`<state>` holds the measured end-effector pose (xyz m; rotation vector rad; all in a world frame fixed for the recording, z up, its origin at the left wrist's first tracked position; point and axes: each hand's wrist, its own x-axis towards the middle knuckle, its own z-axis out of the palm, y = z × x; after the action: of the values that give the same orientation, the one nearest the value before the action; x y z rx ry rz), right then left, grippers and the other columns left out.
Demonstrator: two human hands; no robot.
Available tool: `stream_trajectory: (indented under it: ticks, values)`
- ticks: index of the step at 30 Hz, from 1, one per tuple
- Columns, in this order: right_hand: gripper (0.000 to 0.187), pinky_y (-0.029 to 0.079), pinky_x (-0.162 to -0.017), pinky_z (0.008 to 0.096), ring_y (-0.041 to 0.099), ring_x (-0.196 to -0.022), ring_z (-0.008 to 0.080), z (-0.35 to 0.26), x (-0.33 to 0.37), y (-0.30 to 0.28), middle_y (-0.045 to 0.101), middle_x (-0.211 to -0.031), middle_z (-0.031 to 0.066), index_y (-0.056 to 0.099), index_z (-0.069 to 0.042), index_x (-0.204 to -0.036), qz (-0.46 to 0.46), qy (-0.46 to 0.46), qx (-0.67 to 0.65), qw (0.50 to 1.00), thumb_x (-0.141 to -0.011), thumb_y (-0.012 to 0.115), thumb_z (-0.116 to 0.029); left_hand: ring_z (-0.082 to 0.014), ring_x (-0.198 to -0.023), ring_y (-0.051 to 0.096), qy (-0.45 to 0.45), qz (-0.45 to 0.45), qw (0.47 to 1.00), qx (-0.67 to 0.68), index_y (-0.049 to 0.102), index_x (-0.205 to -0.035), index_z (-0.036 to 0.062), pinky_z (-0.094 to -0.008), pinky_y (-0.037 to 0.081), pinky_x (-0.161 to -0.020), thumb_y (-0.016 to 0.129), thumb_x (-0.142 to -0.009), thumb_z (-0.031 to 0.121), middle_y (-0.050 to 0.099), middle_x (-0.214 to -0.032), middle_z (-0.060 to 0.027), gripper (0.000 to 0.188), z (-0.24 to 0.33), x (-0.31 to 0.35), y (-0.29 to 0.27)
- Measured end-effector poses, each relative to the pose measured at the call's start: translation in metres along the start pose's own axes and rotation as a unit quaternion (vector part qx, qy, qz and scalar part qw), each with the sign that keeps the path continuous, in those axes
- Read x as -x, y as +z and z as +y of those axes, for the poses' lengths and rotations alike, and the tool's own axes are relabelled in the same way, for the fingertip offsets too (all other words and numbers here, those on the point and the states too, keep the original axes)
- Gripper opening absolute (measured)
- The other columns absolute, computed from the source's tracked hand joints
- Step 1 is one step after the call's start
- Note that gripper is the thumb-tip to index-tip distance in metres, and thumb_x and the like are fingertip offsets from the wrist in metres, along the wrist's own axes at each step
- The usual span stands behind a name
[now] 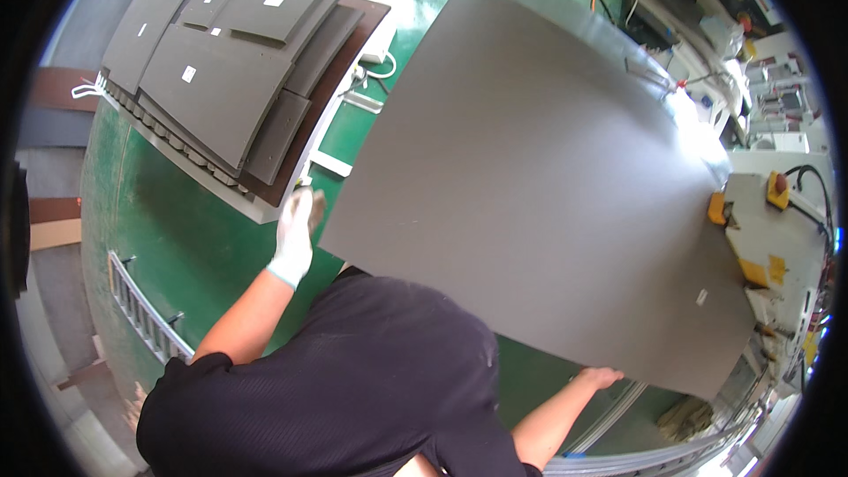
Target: The person picks up flat panels from a stack, places them onto a conveyor belt for processing by a machine, and then transfers the processed panels to another stack.
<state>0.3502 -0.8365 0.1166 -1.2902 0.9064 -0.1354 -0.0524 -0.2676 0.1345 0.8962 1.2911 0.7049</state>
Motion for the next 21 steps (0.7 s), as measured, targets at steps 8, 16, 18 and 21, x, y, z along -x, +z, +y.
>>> stream_trajectory:
  ticks: [8, 16, 18, 21]
  values:
    - [0.092, 0.019, -0.124, 0.0591, 0.024, -0.153, 0.0365, 0.043, 0.048, 0.005, 0.026, -0.168, 0.0107, 0.028, -0.011, -0.161, -0.134, 0.111, -0.197, 0.965, -0.099, 0.014, -0.077, -0.0354, -0.142, 0.043, 0.519, -0.385, 0.624, -0.441, 0.051, -0.145, 0.0049, -0.0490, 0.029, -0.120, 0.062, -0.097, 0.026, 0.049, -0.151, -0.0160, 0.053, 0.087, -0.062, 0.180]
    - [0.083, 0.031, -0.121, 0.0523, 0.038, -0.144, 0.0349, 0.104, 0.201, 0.058, 0.038, -0.161, 0.0106, 0.037, -0.010, -0.156, -0.113, 0.142, -0.213, 0.960, -0.102, 0.026, -0.071, -0.0344, -0.148, 0.036, 0.627, -0.409, 0.445, -0.492, 0.050, -0.147, 0.0080, -0.0462, 0.021, -0.124, 0.050, -0.100, 0.038, 0.045, -0.157, -0.0122, 0.056, 0.033, -0.080, 0.351]
    - [0.084, 0.029, -0.121, 0.0509, 0.037, -0.145, 0.0342, 0.121, 0.221, 0.067, 0.038, -0.161, 0.0097, 0.037, -0.011, -0.156, -0.104, 0.109, -0.223, 0.963, -0.102, 0.022, -0.072, -0.0359, -0.141, 0.041, 0.651, -0.414, 0.436, -0.463, 0.052, -0.144, 0.0067, -0.0480, 0.029, -0.118, 0.053, -0.097, 0.034, 0.049, -0.152, -0.0132, 0.054, 0.026, -0.080, 0.388]
    - [0.084, 0.029, -0.121, 0.0483, 0.036, -0.145, 0.0335, 0.119, 0.243, 0.084, 0.037, -0.161, 0.0097, 0.035, -0.009, -0.157, -0.057, 0.107, -0.232, 0.965, -0.102, 0.021, -0.072, -0.0362, -0.128, 0.050, 0.679, -0.408, 0.421, -0.443, 0.053, -0.141, 0.0058, -0.0488, 0.038, -0.107, 0.052, -0.096, 0.033, 0.056, -0.141, -0.0134, 0.052, 0.041, -0.074, 0.448]
